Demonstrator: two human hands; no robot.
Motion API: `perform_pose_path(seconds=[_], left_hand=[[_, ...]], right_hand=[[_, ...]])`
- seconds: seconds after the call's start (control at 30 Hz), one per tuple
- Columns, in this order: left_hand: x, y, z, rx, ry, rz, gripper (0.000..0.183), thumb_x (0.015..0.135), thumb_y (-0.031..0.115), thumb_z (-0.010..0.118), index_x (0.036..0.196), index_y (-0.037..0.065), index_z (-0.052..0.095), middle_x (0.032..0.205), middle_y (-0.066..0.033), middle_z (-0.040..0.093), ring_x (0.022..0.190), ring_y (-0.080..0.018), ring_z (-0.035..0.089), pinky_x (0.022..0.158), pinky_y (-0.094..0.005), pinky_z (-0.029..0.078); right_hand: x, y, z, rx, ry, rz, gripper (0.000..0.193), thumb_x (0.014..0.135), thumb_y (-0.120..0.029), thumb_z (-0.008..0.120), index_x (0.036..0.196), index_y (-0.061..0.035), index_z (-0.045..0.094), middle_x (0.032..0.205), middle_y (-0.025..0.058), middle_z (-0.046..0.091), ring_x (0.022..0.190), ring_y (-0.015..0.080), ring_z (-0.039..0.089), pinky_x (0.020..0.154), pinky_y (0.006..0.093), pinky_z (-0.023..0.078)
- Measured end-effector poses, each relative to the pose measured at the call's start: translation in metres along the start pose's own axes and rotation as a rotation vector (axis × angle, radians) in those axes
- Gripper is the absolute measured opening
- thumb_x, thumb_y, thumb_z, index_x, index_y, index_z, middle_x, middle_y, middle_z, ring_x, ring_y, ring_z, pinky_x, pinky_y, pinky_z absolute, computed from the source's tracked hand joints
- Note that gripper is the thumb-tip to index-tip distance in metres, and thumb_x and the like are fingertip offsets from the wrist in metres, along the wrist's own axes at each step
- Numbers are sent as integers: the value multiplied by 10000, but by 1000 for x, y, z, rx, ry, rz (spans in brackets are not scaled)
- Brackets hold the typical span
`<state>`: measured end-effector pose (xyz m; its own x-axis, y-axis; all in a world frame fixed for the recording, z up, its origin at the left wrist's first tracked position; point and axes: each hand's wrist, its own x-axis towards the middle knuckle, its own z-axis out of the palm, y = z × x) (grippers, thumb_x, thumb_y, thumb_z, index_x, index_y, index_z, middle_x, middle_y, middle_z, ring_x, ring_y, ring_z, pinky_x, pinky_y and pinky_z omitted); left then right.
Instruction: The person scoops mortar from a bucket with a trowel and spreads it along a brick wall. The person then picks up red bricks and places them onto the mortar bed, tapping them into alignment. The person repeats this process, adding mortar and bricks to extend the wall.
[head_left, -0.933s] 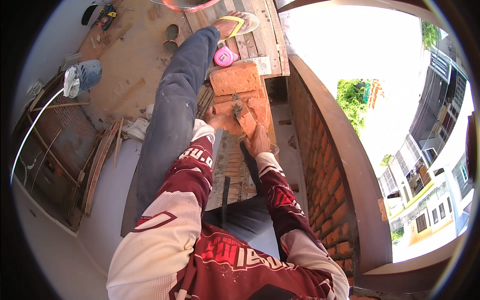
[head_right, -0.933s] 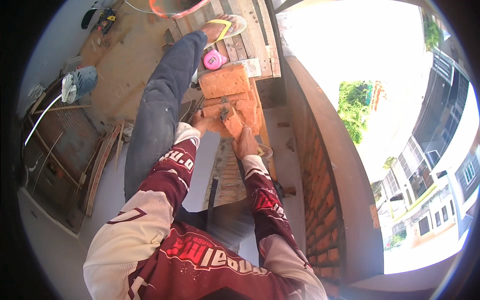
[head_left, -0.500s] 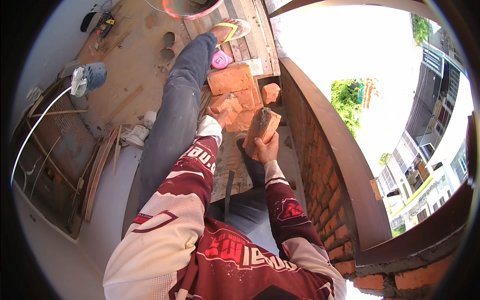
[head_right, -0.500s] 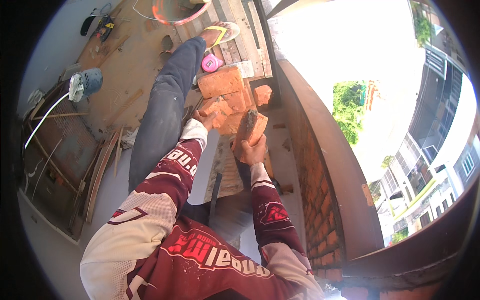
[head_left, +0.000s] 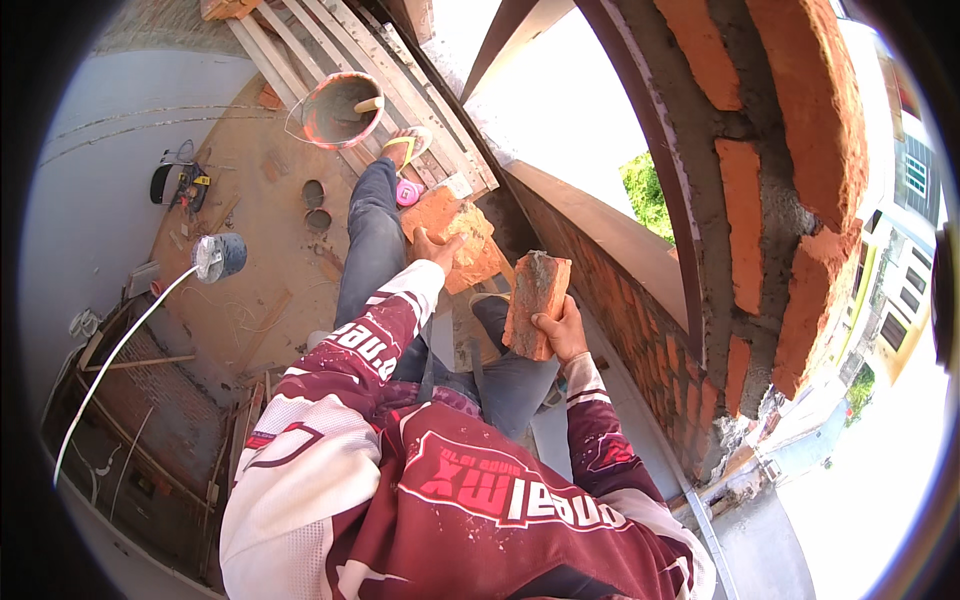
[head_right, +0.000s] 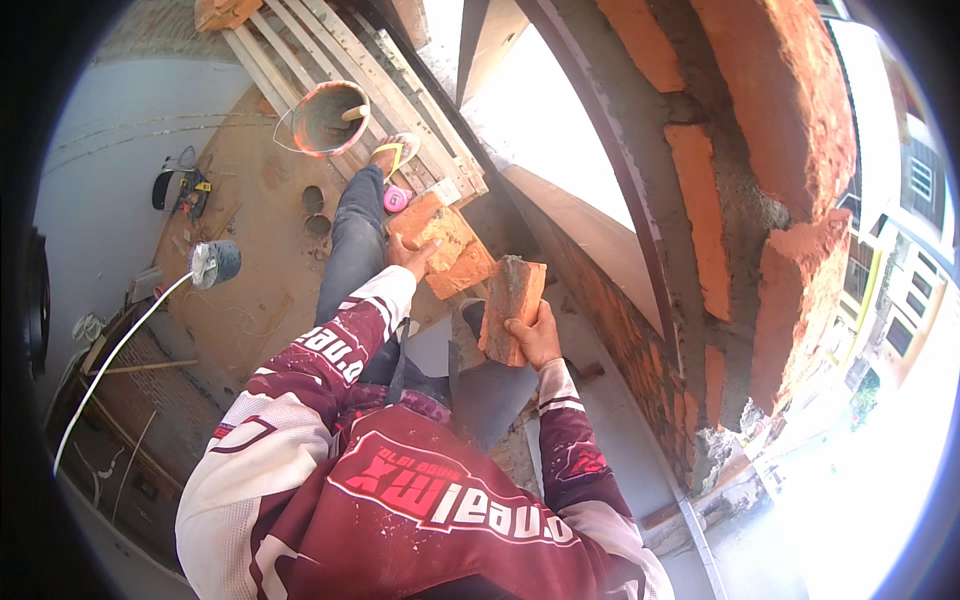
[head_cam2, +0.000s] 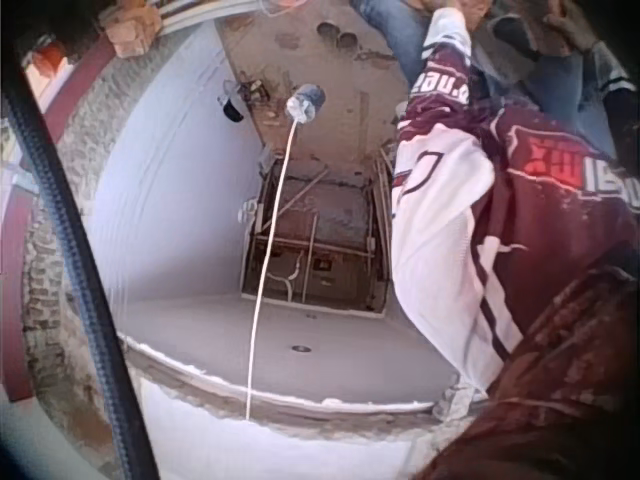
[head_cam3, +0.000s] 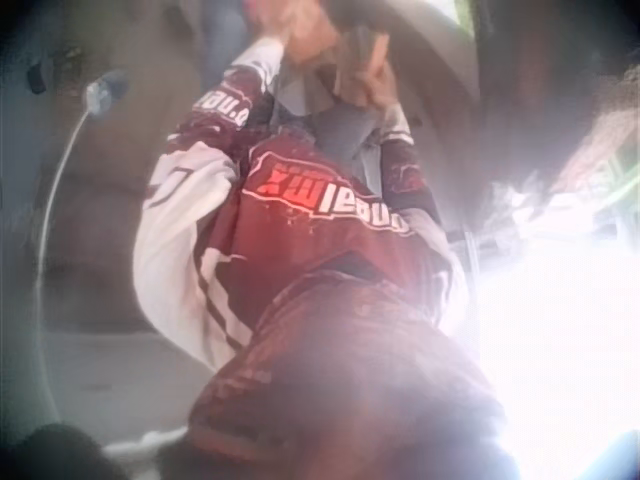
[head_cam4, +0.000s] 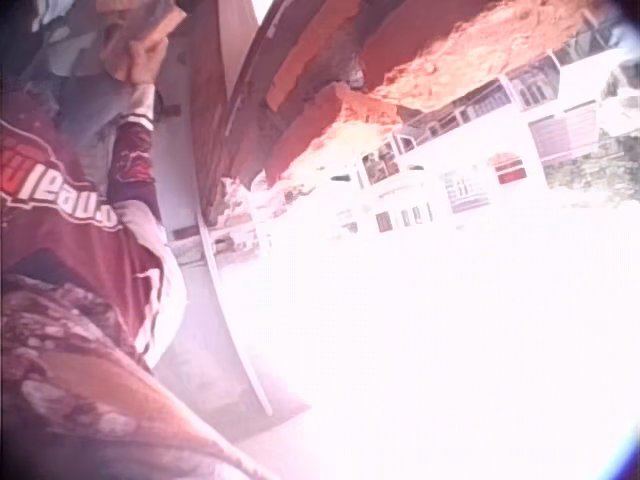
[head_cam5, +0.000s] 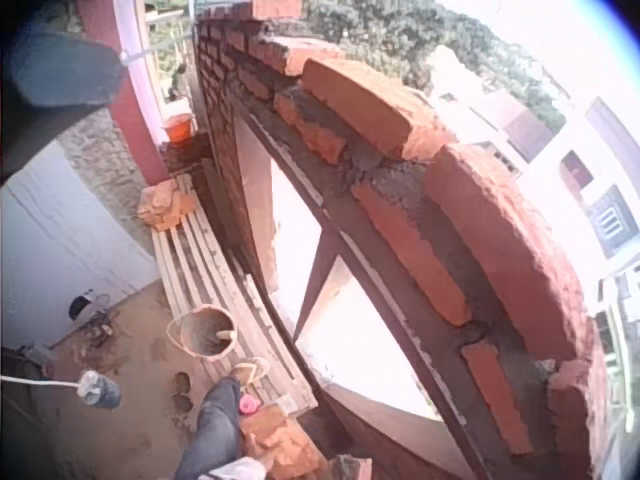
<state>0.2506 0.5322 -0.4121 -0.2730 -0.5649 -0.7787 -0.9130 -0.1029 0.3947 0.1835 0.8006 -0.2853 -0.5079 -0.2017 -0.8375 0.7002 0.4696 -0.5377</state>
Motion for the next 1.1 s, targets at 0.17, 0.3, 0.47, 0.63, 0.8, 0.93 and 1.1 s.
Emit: perform_pose_path(seconds=[0.17, 0.3, 0.47, 0.63, 0.8, 0.93, 1.1], left_hand=[[-38, 53, -64, -60, -248, 291, 799, 703, 481, 892, 1195, -37, 535, 1146, -212, 645, 1025, -289, 649, 885, -386, 522], [-55, 95, -95, 124, -291, 379, 595, 737, 375, 902, 1024, 0, 540, 974, -102, 615, 866, -195, 628, 766, -330, 527], [-55, 134, -118, 167, -372, 415, 648, 710, 417, 919, 1019, -29, 567, 973, -134, 650, 851, -207, 641, 773, -358, 531], [-50, 175, -132, 401, -320, 568, 606, 718, 387, 919, 1011, -22, 581, 983, -134, 653, 807, -206, 640, 703, -341, 534], [-88, 217, -135, 213, -617, 474, 434, 851, 191, 830, 1100, 34, 511, 1089, -137, 670, 858, -230, 711, 698, -359, 601], [-154, 240, -103, 238, -797, 361, 479, 847, 124, 820, 1183, 13, 497, 1154, -150, 652, 1003, -253, 701, 787, -381, 618], [-270, 249, -30, 335, -1085, 464, 415, 851, 174, 834, 1110, 15, 552, 1034, -98, 701, 923, -181, 711, 778, -298, 590]], right_hand=[[-92, -42, -37, 238, -92, 13, 650, 772, -66, 743, 1353, 38, 471, 1197, 96, 610, 1098, 185, 592, 999, 350, 472], [-188, -61, -67, 806, -316, -118, 957, 747, -211, 832, 1535, 0, 331, 1423, 154, 547, 1301, 268, 560, 1106, 422, 447], [-203, -44, -15, 1596, -736, -364, 1019, 819, -493, 769, 1577, -51, 250, 1464, 422, 378, 1288, 568, 491, 1016, 670, 469], [-190, -34, 17, 1659, -492, -575, 998, 820, -517, 750, 1570, -63, 274, 1427, 367, 452, 1259, 555, 514, 969, 696, 487], [-223, 24, 29, 1813, -250, -774, 1046, 844, -645, 696, 1586, -74, 230, 1469, 351, 399, 1266, 522, 515, 969, 681, 500], [-230, 86, 21, 1824, 122, -804, 1016, 874, -647, 660, 1582, -64, 225, 1488, 335, 381, 1299, 496, 500, 987, 675, 492], [-281, 140, 4, 1891, 351, -930, 827, 917, -515, 685, 1509, -35, 365, 1429, 209, 524, 1272, 370, 565, 1051, 553, 496]])
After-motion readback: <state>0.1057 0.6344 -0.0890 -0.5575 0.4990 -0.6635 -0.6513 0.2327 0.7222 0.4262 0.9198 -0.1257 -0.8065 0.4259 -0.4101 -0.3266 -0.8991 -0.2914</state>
